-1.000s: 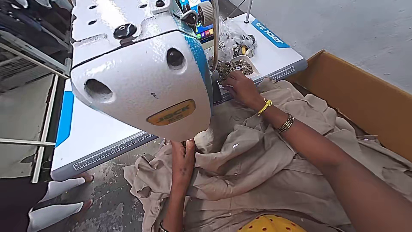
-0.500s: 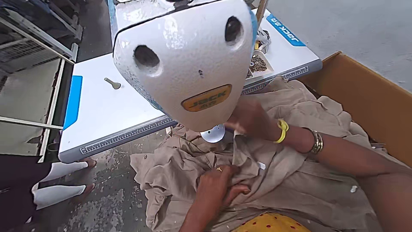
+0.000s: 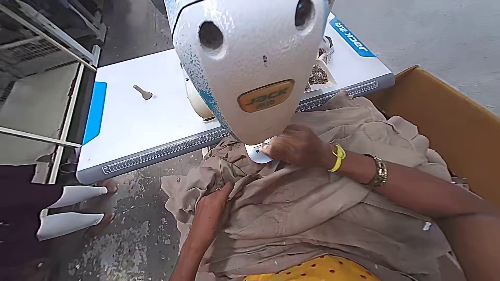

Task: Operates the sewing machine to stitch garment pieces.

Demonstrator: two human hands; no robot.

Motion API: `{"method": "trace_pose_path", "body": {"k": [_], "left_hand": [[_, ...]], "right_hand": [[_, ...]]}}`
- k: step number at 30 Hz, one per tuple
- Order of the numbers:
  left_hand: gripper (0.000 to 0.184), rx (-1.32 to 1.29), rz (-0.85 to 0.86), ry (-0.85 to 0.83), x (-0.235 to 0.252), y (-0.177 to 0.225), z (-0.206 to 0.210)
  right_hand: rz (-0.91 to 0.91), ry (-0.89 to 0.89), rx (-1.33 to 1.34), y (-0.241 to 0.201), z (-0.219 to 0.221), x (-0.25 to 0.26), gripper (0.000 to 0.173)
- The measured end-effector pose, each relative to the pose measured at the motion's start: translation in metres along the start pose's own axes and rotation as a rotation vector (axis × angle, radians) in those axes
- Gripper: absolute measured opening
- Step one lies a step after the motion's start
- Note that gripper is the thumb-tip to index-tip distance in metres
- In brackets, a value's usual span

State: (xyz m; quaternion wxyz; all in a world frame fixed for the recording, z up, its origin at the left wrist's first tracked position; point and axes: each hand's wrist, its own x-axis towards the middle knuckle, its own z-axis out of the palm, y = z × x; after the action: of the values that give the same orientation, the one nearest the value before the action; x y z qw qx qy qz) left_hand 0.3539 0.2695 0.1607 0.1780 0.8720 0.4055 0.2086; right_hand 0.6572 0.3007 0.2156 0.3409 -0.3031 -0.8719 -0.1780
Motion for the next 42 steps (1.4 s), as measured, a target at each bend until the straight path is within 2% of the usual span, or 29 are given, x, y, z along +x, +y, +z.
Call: {"method": "trace_pose_path", "body": {"k": [1, 4, 5, 6, 8, 9, 11, 13, 14, 16, 17, 19, 21, 22, 23, 25, 27, 29, 30, 31, 32, 33, 35, 37, 39, 40, 42], "left_hand": [[0.034, -0.023, 0.017, -0.028, -0.004, -0.002, 0.001], [0.091, -0.201, 0.075, -0.120, -0.021, -0.007, 0.001], [0.098, -0.223, 0.102, -0.128, -0.024, -0.008, 0.003], [0.095, -0.171, 0.141, -0.108, -0.024, -0.008, 0.005], [0.053, -0.026, 0.168, -0.011, -0.016, -0.011, 0.011], [0.042, -0.020, 0.106, 0.052, -0.010, -0.013, 0.010], [0.038, -0.174, -0.196, 0.205, 0.002, -0.019, -0.017], [0.041, -0.383, -0.562, 0.438, 0.017, -0.049, -0.068], [0.041, -0.494, -0.651, 0.557, 0.016, -0.082, -0.097], [0.040, -0.751, -0.661, 0.750, -0.001, -0.152, -0.152], [0.037, -0.821, -0.665, 0.852, -0.009, -0.183, -0.169], [0.032, -0.690, -0.777, 1.057, -0.001, -0.209, -0.175], [0.042, -0.405, -0.779, 0.813, 0.004, -0.244, -0.172], [0.050, -0.287, -0.785, 0.647, 0.020, -0.239, -0.168], [0.060, -0.223, -0.747, 0.501, 0.040, -0.216, -0.159], [0.061, -0.177, -0.470, 0.229, 0.064, -0.147, -0.133], [0.061, -0.174, -0.054, -0.012, 0.068, -0.081, -0.097], [0.065, -0.134, 0.218, -0.218, 0.062, -0.028, -0.055], [0.056, -0.032, 0.275, -0.245, 0.057, -0.013, -0.036], [0.038, 0.053, 0.277, -0.223, 0.054, -0.011, -0.017], [0.028, 0.113, 0.243, -0.200, 0.055, -0.016, -0.001], [0.024, 0.145, 0.171, -0.208, 0.059, -0.027, 0.011], [0.022, 0.149, -0.002, -0.207, 0.074, -0.043, 0.032], [0.024, 0.217, -0.108, -0.122, 0.093, -0.043, 0.050], [0.027, 0.235, -0.117, -0.033, 0.104, -0.031, 0.059], [0.026, 0.217, -0.086, 0.010, 0.104, -0.025, 0.059], [0.025, 0.133, -0.001, 0.045, 0.089, -0.013, 0.048]], "right_hand": [[-0.024, -0.013, -0.024, 0.003, 0.004, 0.005, 0.016], [0.042, -0.054, -0.088, 0.005, 0.006, 0.015, 0.017], [0.086, -0.050, -0.073, 0.004, 0.005, 0.014, 0.016], [0.140, -0.036, -0.029, 0.002, 0.002, 0.010, 0.015], [0.244, 0.009, 0.128, -0.009, -0.010, 0.005, 0.025], [0.272, 0.017, 0.204, -0.018, -0.017, 0.002, 0.033], [0.315, -0.061, 0.223, -0.040, -0.036, -0.006, 0.047], [0.403, -0.294, 0.109, -0.046, -0.062, -0.019, 0.060], [0.470, -0.436, 0.068, -0.041, -0.075, -0.031, 0.066], [0.595, -0.658, -0.018, -0.020, -0.094, -0.064, 0.070], [0.668, -0.738, -0.035, -0.008, -0.098, -0.082, 0.066], [0.839, -0.914, 0.001, 0.005, -0.095, -0.106, 0.055], [0.916, -1.033, 0.088, 0.007, -0.083, -0.114, 0.046], [0.903, -0.999, 0.118, 0.004, -0.078, -0.112, 0.043], [0.871, -0.903, 0.120, -0.001, -0.075, -0.109, 0.039], [0.849, -0.704, 0.111, -0.013, -0.078, -0.094, 0.035], [0.835, -0.536, 0.091, -0.023, -0.090, -0.079, 0.034], [0.856, -0.427, 0.216, -0.029, -0.102, -0.066, 0.044], [0.860, -0.425, 0.362, -0.030, -0.108, -0.062, 0.053], [0.850, -0.463, 0.550, -0.029, -0.114, -0.059, 0.065], [0.814, -0.506, 0.737, -0.028, -0.117, -0.059, 0.075], [0.760, -0.546, 0.888, -0.027, -0.116, -0.059, 0.079], [0.666, -0.621, 1.073, -0.031, -0.105, -0.064, 0.065], [0.737, -0.692, 1.149, -0.031, -0.088, -0.074, 0.051], [1.008, -0.654, 1.041, -0.023, -0.081, -0.085, 0.026], [1.152, -0.593, 0.892, -0.016, -0.083, -0.089, 0.019], [1.251, -0.425, 0.431, -0.006, -0.095, -0.096, 0.015]]}}
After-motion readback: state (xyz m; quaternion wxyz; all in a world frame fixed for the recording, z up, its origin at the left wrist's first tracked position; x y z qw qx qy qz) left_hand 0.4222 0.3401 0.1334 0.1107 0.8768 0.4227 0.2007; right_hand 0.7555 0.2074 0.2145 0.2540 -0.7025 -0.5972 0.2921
